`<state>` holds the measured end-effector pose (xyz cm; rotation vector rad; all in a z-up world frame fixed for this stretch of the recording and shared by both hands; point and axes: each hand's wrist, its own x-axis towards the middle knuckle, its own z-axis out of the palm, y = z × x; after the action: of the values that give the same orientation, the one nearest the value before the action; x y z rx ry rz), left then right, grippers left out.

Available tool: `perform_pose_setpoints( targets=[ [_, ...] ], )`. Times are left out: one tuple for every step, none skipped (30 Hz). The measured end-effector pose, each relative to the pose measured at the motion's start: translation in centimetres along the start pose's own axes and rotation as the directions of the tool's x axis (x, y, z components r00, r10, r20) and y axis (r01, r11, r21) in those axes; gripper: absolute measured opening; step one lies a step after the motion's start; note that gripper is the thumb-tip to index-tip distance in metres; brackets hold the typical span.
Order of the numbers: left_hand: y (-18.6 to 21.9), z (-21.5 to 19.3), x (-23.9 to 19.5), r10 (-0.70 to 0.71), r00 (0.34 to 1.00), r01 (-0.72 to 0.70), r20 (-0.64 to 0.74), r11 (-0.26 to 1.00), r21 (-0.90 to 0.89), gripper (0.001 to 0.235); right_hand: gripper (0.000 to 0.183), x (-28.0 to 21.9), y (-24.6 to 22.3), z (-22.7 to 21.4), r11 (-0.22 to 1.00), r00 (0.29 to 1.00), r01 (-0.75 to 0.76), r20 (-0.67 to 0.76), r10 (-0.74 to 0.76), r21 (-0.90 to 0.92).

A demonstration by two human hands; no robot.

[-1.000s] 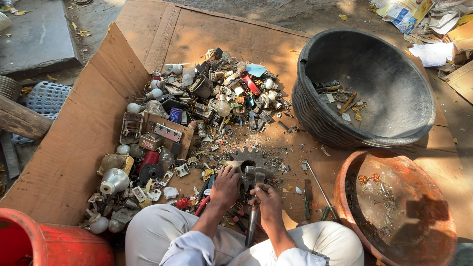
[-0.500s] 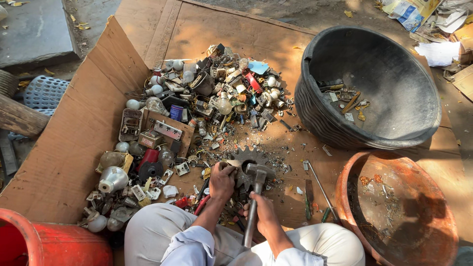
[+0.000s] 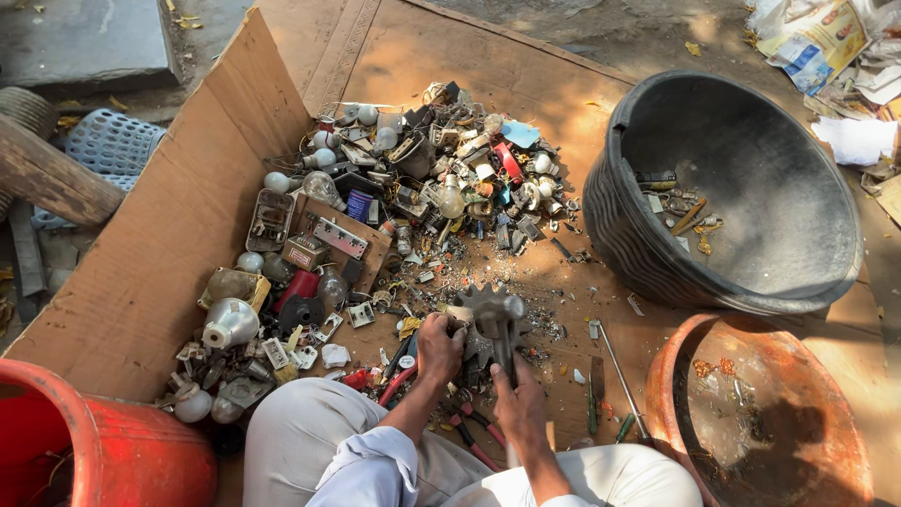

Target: The person sits on the ground and repeatedly strikes a metal gear-like object with a hammer to break it into smaller pieces. The person occasionally uses pliers to adjust the object. The broken fragments remain on the ground.

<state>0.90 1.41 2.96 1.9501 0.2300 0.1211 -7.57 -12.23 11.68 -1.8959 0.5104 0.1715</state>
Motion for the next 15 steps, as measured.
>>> perform_pose_setpoints(
  targets=[
    [-0.2,0.2,0.2,-0.027,1.000,0.027,0.006,1.000,-0.003,0.012,0.043,0.0,-0.5,-0.2,0.985,0.989,0.142,-0.021,-0.145,-0.096],
    [-0.5,0.3,0.4,-0.054,0.998,0.054,0.012,0.999,-0.005,0.012,0.046,0.0,-1.1,-0.3,0.941,0.957,0.278,-0.025,-0.288,-0.193],
    [-0.8,0.4,0.5,-0.103,0.994,0.104,0.022,0.994,-0.041,0.013,0.048,-0.1,-1.7,-0.4,0.869,0.905,0.404,-0.015,-0.426,-0.286],
    [-1.1,0.6,0.7,-0.151,0.988,0.153,0.034,0.985,-0.076,0.013,0.048,-0.1,-2.2,-0.4,0.871,0.943,0.312,0.012,-0.333,-0.380],
    [-1.3,0.8,0.8,-0.199,0.979,0.203,0.046,0.973,-0.113,0.013,0.048,0.0,-2.7,-0.4,0.852,0.971,0.222,0.029,-0.237,-0.474],
    [-1.5,1.1,0.8,-0.204,0.978,0.208,0.051,0.973,-0.096,0.013,0.048,0.0,-3.0,-0.5,0.814,0.990,0.134,0.036,-0.138,-0.565],
    [-1.7,1.2,1.0,-0.206,0.977,0.210,0.056,0.975,-0.075,0.012,0.048,0.0,-3.2,-0.5,0.819,0.993,0.113,0.031,-0.115,-0.562],
    [-1.8,1.3,1.3,-0.208,0.976,0.211,0.062,0.976,-0.053,0.011,0.048,0.2,-3.3,-0.5,0.824,0.995,0.091,0.026,-0.092,-0.559],
    [-2.0,1.4,1.4,-0.180,0.983,0.182,0.033,0.980,-0.082,0.012,0.049,0.2,-3.2,-0.6,0.826,0.997,0.069,0.025,-0.066,-0.559],
    [-2.1,1.5,1.5,-0.152,0.988,0.152,0.003,0.982,-0.109,0.013,0.049,0.4,-3.0,-0.6,0.835,0.998,0.062,0.026,-0.058,-0.547],
    [-2.2,1.5,1.2,-0.126,0.992,0.123,-0.015,0.984,-0.132,0.016,0.049,0.1,-2.6,-0.8,0.845,0.999,0.043,0.019,-0.040,-0.534],
    [-2.2,1.5,0.8,-0.251,0.968,0.252,0.027,0.957,-0.144,0.019,0.049,-0.3,-2.2,-1.1,0.854,1.000,0.025,0.012,-0.022,-0.520],
    [-1.9,1.4,1.2,-0.360,0.931,0.365,0.060,0.918,-0.155,0.022,0.048,-0.1,-2.2,-1.2,0.863,0.992,0.119,0.020,-0.126,-0.491],
    [-1.5,1.2,1.6,-0.464,0.881,0.474,0.094,0.865,-0.163,0.026,0.047,-0.1,-2.3,-1.3,0.861,0.973,0.214,0.024,-0.229,-0.462],
    [-1.3,1.0,1.6,-0.473,0.874,0.486,0.109,0.856,-0.177,0.027,0.047,-0.3,-2.3,-1.4,0.849,0.946,0.303,0.028,-0.323,-0.433]
  ],
)
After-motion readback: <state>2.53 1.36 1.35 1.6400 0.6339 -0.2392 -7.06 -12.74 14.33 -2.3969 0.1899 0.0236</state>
